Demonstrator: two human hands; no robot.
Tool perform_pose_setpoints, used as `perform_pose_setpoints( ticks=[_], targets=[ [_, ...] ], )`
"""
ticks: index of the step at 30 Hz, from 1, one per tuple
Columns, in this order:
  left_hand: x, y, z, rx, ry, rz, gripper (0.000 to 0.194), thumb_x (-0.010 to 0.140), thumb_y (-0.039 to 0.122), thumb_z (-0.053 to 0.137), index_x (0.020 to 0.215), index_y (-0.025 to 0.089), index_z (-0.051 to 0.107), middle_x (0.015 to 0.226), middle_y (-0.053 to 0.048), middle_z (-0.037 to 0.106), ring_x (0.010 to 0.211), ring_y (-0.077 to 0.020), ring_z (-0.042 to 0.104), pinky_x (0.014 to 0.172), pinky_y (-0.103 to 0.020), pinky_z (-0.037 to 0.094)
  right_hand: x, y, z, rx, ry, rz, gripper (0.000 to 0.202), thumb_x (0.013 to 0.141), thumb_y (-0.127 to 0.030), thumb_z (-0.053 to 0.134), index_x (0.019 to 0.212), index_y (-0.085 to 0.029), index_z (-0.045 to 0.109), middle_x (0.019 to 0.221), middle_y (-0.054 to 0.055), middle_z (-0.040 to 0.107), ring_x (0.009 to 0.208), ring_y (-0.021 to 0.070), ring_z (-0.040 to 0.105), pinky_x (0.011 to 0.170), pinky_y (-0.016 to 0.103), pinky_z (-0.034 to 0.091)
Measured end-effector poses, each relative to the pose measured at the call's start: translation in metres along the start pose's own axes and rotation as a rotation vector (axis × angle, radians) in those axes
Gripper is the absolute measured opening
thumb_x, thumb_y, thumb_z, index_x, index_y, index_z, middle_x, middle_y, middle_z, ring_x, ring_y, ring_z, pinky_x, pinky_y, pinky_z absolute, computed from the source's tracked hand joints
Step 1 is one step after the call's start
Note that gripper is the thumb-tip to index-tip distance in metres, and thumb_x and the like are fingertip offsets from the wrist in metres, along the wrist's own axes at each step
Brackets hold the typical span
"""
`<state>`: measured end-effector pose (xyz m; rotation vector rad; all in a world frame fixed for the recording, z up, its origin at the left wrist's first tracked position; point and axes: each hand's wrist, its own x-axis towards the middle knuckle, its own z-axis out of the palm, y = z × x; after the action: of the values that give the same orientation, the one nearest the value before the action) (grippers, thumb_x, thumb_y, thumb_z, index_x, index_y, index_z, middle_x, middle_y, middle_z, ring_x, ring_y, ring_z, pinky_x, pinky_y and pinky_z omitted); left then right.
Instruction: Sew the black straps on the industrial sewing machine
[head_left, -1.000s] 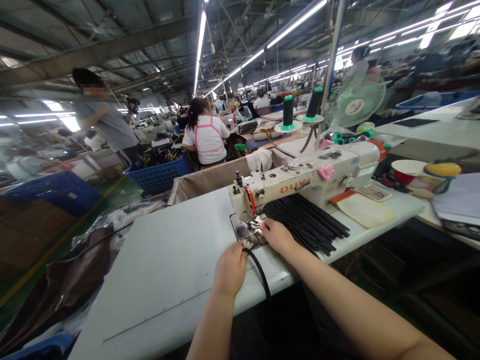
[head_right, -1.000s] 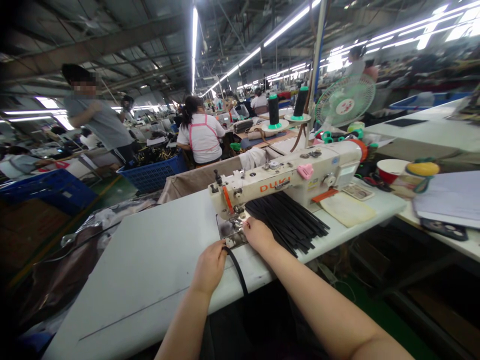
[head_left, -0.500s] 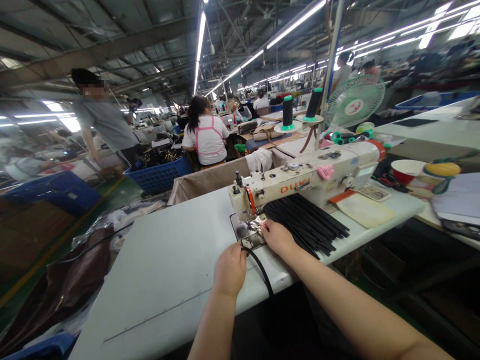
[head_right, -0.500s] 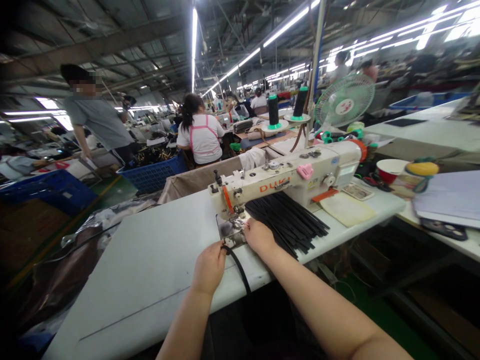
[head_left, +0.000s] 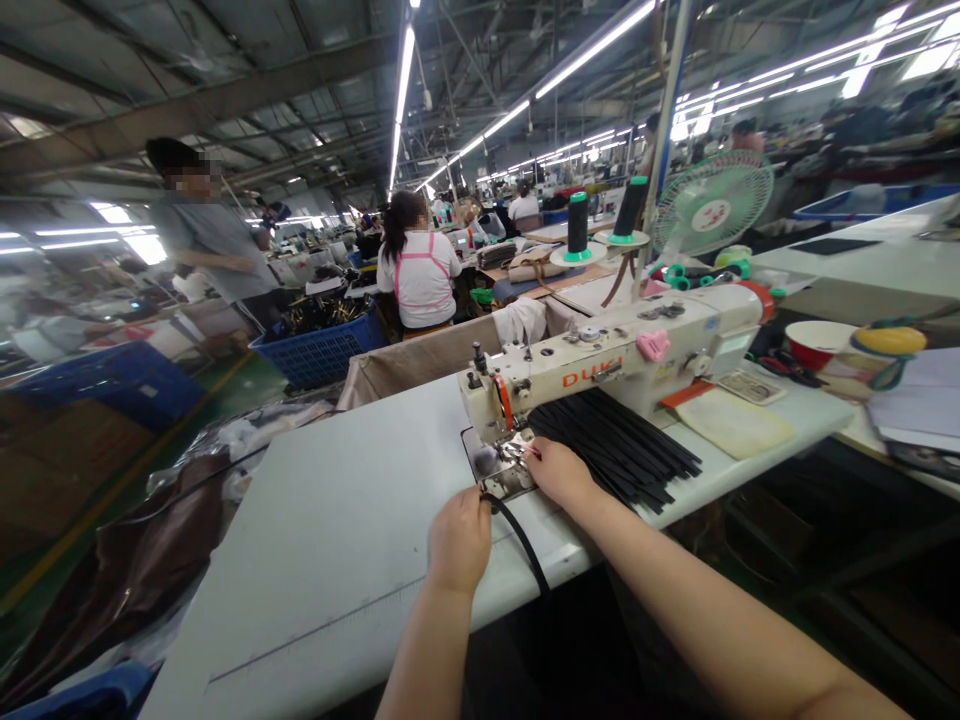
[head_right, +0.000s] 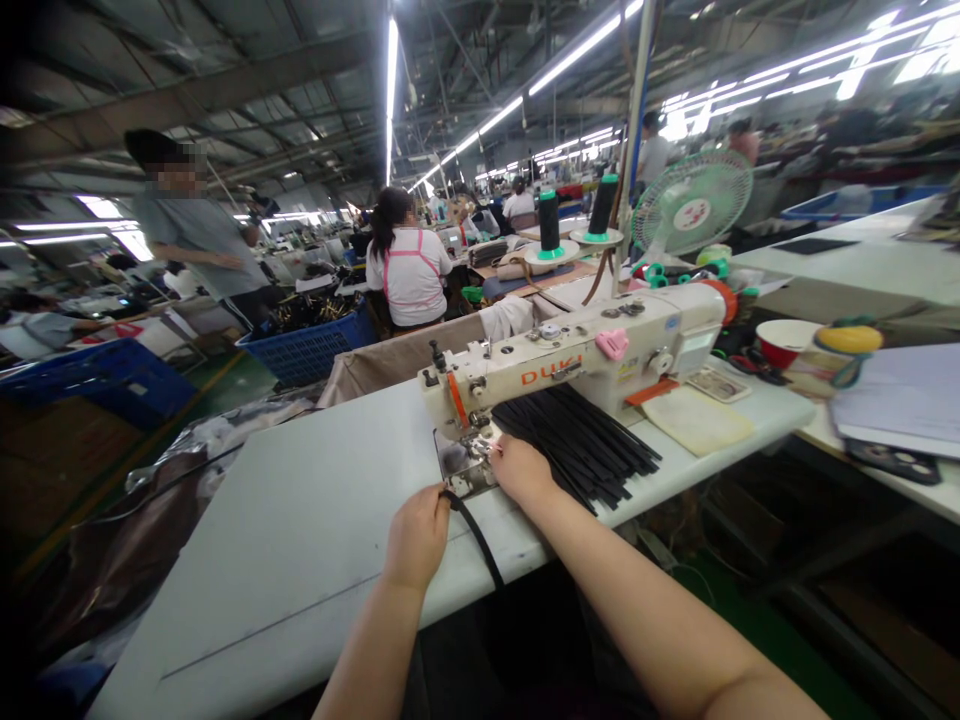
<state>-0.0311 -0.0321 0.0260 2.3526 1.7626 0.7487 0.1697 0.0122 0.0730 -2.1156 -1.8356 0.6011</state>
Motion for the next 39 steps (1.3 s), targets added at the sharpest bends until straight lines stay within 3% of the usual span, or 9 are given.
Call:
perform_pose_setpoints(
  ticks=[12, 28, 39],
  targets=[
    [0.000, 0.002, -0.003, -0.023, -0.005, -0.013, 0.026, 0.101, 0.018, 0.048, 0.100, 0.019, 0.073, 0.101, -0.009, 0.077, 0.098, -0.0226, 0.071, 0.093, -0.035, 0.055, 0.011, -0.004, -0.012, -0.077, 0.014, -0.017, 0.031, 0.101, -0.043, 0.061, 0.119, -0.019, 0.068, 0.117, 0.008, 0.073, 0.104, 0.0231, 0.071, 0.094, 0.047, 0.058],
    [0.001, 0.003, -0.005, -0.025, -0.001, -0.021, 0.025, 0.100, 0.017, 0.048, 0.099, 0.019, 0.073, 0.100, -0.008, 0.077, 0.096, -0.0225, 0.071, 0.094, -0.035, 0.054, 0.010, -0.005, -0.008, -0.144, 0.045, -0.052, 0.030, 0.101, -0.043, 0.061, 0.117, -0.018, 0.068, 0.115, 0.008, 0.073, 0.102, 0.0225, 0.071, 0.092, 0.045, 0.059],
    [0.001, 0.001, -0.003, -0.015, -0.020, -0.019, 0.025, 0.100, 0.018, 0.048, 0.104, 0.019, 0.073, 0.103, -0.009, 0.077, 0.098, -0.0226, 0.070, 0.093, -0.035, 0.054, 0.012, 0.003, -0.018, -0.179, 0.078, -0.058, 0.028, 0.101, -0.041, 0.062, 0.116, -0.018, 0.069, 0.113, 0.007, 0.074, 0.100, 0.0221, 0.072, 0.091, 0.045, 0.059]
  ],
)
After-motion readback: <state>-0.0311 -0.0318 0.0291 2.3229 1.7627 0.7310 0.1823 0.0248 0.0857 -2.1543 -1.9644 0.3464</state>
